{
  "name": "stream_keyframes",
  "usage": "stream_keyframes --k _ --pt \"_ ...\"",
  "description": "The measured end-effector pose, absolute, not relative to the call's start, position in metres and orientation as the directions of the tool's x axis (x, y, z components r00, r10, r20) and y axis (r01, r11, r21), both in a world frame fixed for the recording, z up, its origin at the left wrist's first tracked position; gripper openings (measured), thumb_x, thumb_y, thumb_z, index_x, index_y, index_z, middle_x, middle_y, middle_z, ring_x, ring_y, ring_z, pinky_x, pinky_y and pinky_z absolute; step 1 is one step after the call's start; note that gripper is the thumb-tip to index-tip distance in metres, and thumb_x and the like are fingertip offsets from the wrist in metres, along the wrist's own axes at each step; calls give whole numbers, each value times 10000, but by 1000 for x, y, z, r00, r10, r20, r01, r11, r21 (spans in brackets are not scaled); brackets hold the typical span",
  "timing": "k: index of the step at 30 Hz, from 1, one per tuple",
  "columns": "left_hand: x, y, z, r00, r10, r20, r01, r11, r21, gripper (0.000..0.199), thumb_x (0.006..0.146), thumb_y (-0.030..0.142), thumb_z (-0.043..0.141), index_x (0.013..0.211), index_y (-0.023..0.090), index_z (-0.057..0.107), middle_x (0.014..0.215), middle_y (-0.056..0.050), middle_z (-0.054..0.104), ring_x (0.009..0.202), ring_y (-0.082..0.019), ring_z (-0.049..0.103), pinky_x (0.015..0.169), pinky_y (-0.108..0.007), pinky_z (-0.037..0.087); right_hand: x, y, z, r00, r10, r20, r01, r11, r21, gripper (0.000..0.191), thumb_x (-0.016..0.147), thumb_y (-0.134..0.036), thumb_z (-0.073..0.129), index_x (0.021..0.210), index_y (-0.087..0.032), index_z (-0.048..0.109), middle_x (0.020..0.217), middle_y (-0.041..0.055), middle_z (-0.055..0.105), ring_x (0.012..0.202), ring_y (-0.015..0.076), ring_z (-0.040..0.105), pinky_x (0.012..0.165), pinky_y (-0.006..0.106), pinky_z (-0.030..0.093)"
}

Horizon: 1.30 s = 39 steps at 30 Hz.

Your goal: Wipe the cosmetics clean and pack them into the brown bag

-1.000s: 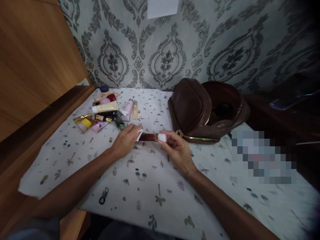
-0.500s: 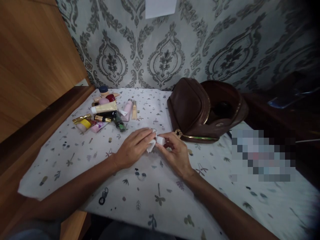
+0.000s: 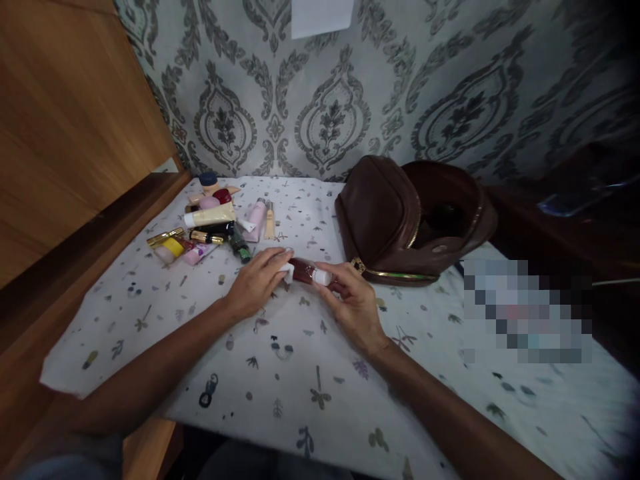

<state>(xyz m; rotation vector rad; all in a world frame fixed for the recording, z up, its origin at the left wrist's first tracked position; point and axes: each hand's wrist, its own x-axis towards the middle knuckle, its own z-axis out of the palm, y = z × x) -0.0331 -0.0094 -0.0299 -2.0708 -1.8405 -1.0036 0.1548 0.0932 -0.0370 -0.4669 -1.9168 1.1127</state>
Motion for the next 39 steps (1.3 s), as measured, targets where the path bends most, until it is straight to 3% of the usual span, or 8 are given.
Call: stream_keyframes --k 4,10,17,26,32,39 --pt "-37 -9 -32 -85 811 578 892 -196 407 314 991 219 450 1277 152 562 1121 -107 607 1061 -204 611 930 -357 522 155 96 -40 -554 675 488 -83 538 -839 257 852 -340 688 1092 -251 701 933 41 622 816 176 613 709 316 563" --pt "-31 -11 -29 -150 809 569 871 -165 463 245 971 205 477 1178 151 598 1036 -79 609 987 -202 605 877 -349 519 155 92 -35 -552 735 393 2 472 -881 242 824 -400 695 968 -208 670 839 33 679 713 165 620 649 298 528" --pt "-14 -14 -24 -33 791 611 873 -274 402 285 981 173 432 1217 200 589 1130 -94 624 1053 -223 573 913 -411 496 157 85 -26 -562 761 323 19 402 -915 264 843 -450 654 791 -205 571 608 -30 567 520 115 511 489 236 419" --pt "-1 -15 -23 168 744 647 851 -441 286 362 979 171 469 1340 190 501 1238 -130 621 1162 -235 566 974 -460 510 155 90 -29 -586 760 282 -73 297 -952 316 857 -486 640 1016 -213 646 643 -34 562 474 104 480 426 237 397" --pt "-14 -13 -26 135 804 580 901 -343 266 360 993 245 463 1349 203 499 1240 -126 621 1145 -247 585 947 -465 535 154 95 -32 -592 781 200 -83 188 -979 350 835 -527 657 995 -215 666 548 -51 528 411 101 456 378 231 351" --pt "-25 -13 -29 74 794 603 875 -342 343 325 996 260 466 1305 198 547 1225 -125 649 1153 -226 610 962 -441 537 153 95 -30 -628 742 235 -132 196 -972 385 806 -508 693 1071 -239 620 653 -34 587 491 119 533 439 247 431"
